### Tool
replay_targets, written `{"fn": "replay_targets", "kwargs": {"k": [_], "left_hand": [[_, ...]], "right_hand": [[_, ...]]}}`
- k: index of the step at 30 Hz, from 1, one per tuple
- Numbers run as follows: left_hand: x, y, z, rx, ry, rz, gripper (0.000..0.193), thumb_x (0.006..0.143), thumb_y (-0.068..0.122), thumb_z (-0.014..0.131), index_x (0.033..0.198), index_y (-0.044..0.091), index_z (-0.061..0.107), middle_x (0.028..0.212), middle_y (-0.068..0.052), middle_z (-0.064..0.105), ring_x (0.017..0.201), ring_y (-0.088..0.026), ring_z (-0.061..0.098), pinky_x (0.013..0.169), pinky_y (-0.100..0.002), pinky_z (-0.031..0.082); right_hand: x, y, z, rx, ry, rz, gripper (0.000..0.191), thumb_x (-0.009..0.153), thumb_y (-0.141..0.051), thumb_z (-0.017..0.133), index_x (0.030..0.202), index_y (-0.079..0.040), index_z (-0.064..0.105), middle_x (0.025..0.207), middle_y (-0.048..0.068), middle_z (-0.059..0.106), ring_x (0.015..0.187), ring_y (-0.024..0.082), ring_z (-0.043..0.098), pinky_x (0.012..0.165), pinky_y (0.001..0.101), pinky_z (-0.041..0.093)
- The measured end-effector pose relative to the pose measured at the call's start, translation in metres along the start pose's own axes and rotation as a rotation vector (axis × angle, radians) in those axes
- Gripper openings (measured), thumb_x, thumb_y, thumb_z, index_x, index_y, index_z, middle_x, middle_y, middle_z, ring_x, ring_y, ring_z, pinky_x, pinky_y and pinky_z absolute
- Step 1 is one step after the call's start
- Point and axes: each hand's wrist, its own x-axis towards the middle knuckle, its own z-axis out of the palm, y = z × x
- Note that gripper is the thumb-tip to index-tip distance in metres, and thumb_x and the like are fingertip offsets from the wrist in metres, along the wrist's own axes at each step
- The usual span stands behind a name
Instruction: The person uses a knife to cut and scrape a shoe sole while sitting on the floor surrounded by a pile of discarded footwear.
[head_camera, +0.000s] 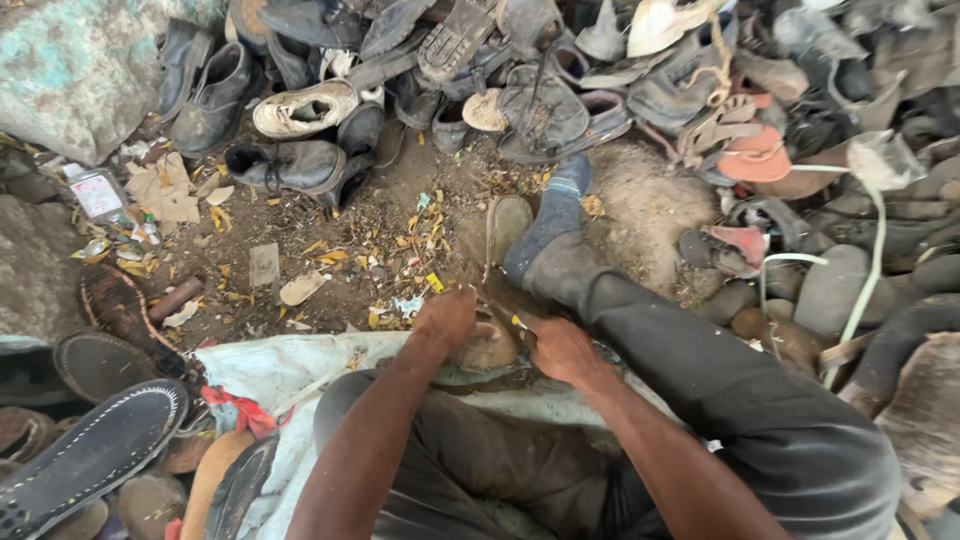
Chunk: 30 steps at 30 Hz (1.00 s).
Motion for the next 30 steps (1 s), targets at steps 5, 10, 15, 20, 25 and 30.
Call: {"fn": "replay_targets", "kwargs": {"k": [5, 10, 15, 20, 25, 30], "left_hand": [[-0.021, 0.013, 0.008, -0.007, -0.021, -0.057, 0.081, 0.088, 0.067, 0.065, 0.133, 0.0, 0.052, 0.117, -0.02, 0.069, 0.105, -0.034, 0.072, 0.087, -0.046, 0.06], [-0.037, 0.021, 0.023, -0.01, 0.088, -0.069, 0.081, 0.09, 0.064, 0.066, 0.135, -0.002, 0.048, 0.119, -0.024, 0.065, 0.099, -0.035, 0.073, 0.079, -0.043, 0.062], [-0.04, 0.019, 0.037, -0.088, 0.143, -0.085, 0.071, 0.09, 0.061, 0.067, 0.127, 0.001, 0.055, 0.114, -0.019, 0.071, 0.103, -0.034, 0.074, 0.085, -0.044, 0.06], [-0.043, 0.012, 0.049, -0.104, 0.17, -0.096, 0.07, 0.09, 0.059, 0.069, 0.127, 0.001, 0.053, 0.119, -0.021, 0.068, 0.104, -0.038, 0.072, 0.086, -0.045, 0.059], [-0.041, 0.012, 0.076, -0.093, 0.278, -0.032, 0.064, 0.093, 0.053, 0.065, 0.128, 0.001, 0.049, 0.115, -0.02, 0.068, 0.094, -0.037, 0.074, 0.077, -0.047, 0.06], [-0.054, 0.022, 0.106, -0.09, 0.471, -0.015, 0.029, 0.095, 0.034, 0.064, 0.111, 0.011, 0.055, 0.106, -0.014, 0.069, 0.08, -0.037, 0.074, 0.067, -0.049, 0.061]], "right_hand": [[-0.009, -0.008, -0.008, -0.017, -0.086, 0.043, 0.042, 0.097, -0.023, 0.058, 0.139, -0.018, 0.059, 0.095, 0.024, 0.072, 0.088, 0.043, 0.069, 0.075, 0.0549, 0.053], [-0.053, 0.003, -0.029, -0.026, 0.038, 0.099, 0.046, 0.093, -0.02, 0.058, 0.139, -0.022, 0.061, 0.104, 0.021, 0.072, 0.087, 0.041, 0.071, 0.075, 0.0519, 0.055], [-0.029, -0.002, -0.006, -0.113, 0.087, -0.075, 0.043, 0.097, -0.026, 0.056, 0.138, -0.014, 0.059, 0.105, 0.02, 0.073, 0.088, 0.041, 0.071, 0.073, 0.0521, 0.055], [-0.02, -0.019, 0.005, -0.242, -0.145, -0.006, 0.051, 0.093, -0.021, 0.054, 0.144, -0.018, 0.057, 0.1, 0.018, 0.075, 0.091, 0.039, 0.071, 0.077, 0.0513, 0.056], [-0.057, -0.014, -0.033, -0.285, -0.131, -0.003, 0.046, 0.093, -0.021, 0.055, 0.139, -0.02, 0.057, 0.096, 0.017, 0.074, 0.09, 0.037, 0.072, 0.072, 0.0527, 0.056], [-0.047, -0.021, -0.036, -0.221, 0.009, -0.085, 0.043, 0.095, -0.023, 0.059, 0.137, -0.019, 0.06, 0.101, 0.015, 0.074, 0.085, 0.037, 0.072, 0.07, 0.0488, 0.057]]}}
